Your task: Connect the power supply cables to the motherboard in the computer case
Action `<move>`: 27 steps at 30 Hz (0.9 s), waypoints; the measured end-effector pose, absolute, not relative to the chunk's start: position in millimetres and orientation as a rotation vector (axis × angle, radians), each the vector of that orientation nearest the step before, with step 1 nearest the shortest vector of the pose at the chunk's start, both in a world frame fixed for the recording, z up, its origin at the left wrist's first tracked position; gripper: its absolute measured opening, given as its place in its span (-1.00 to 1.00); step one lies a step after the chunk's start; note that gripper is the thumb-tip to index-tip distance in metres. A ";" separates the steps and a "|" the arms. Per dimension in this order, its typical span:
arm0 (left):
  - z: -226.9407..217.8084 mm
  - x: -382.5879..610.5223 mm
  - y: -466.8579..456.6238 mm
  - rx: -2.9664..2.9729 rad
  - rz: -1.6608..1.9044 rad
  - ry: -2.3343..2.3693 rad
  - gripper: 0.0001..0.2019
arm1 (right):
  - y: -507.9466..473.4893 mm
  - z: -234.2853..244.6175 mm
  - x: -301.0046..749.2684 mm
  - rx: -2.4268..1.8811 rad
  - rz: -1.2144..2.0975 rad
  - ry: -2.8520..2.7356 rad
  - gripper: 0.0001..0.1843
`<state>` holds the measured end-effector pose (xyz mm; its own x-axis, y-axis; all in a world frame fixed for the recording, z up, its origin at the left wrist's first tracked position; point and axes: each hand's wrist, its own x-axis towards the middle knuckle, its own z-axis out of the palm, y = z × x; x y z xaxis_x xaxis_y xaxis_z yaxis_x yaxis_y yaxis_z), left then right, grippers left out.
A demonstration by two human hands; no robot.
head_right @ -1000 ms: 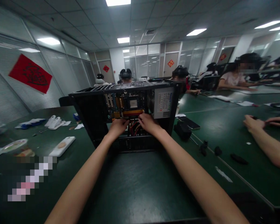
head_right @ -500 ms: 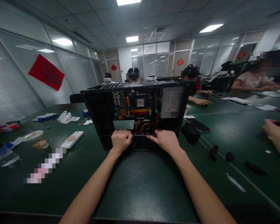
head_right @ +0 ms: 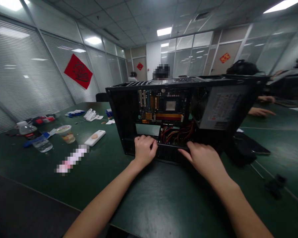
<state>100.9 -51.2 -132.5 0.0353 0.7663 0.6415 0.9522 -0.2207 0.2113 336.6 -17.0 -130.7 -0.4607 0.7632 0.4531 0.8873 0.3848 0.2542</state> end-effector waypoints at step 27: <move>-131.5 97.4 -32.9 -1.920 -1.030 -1.814 -0.68 | -44.4 -128.2 300.4 -1.712 -0.806 -2.135 -0.75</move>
